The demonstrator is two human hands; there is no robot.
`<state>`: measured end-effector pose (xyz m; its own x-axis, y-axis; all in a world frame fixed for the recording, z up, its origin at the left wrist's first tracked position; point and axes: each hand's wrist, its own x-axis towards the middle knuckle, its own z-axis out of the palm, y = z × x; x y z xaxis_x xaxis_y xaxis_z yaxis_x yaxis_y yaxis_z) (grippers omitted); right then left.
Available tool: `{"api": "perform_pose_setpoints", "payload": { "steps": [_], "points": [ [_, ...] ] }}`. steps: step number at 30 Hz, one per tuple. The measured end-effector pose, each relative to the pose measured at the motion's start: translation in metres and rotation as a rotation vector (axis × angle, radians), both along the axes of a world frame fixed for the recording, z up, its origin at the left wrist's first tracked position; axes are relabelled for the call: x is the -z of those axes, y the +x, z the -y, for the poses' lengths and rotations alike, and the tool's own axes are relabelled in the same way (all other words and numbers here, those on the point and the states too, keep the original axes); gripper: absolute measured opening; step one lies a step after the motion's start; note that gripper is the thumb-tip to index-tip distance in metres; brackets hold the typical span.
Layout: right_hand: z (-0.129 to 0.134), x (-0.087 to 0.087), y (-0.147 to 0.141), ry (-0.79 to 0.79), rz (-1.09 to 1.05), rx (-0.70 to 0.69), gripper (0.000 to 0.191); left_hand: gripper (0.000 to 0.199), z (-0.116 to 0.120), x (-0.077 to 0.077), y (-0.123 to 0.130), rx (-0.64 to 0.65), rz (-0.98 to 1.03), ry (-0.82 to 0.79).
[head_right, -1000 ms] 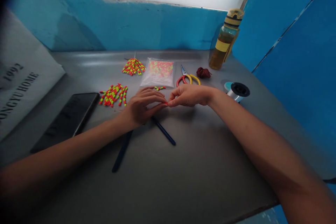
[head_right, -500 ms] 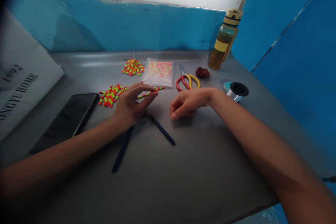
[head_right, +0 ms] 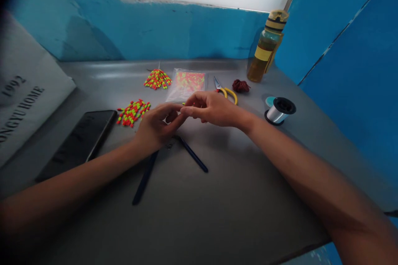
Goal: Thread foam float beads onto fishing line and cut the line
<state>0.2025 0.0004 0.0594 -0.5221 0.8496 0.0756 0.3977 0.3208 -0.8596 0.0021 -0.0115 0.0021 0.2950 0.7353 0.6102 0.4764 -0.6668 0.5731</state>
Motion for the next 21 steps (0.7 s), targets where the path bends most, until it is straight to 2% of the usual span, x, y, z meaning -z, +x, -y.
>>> {"api": "perform_pose_setpoints", "payload": {
  "steps": [4, 8, 13, 21],
  "points": [
    [-0.0017, 0.0007, 0.0022, 0.096, 0.047, 0.068, 0.029, 0.011, 0.0004, 0.0013, 0.0002, -0.013, 0.000, -0.009],
    [-0.0044, 0.0026, 0.0048, 0.044, 0.036, 0.048, 0.027, 0.012, -0.0014, 0.0034, -0.0005, -0.041, 0.008, -0.026],
    [-0.0048, 0.0027, 0.0046, 0.083, 0.073, 0.059, 0.027, 0.014, -0.0025, 0.0031, -0.0011, -0.047, 0.022, -0.065],
    [-0.0053, 0.0002, 0.0019, -0.066, -0.094, 0.091, 0.019, 0.015, -0.0020, 0.0024, -0.0001, -0.039, 0.059, -0.085]
  ]
}}
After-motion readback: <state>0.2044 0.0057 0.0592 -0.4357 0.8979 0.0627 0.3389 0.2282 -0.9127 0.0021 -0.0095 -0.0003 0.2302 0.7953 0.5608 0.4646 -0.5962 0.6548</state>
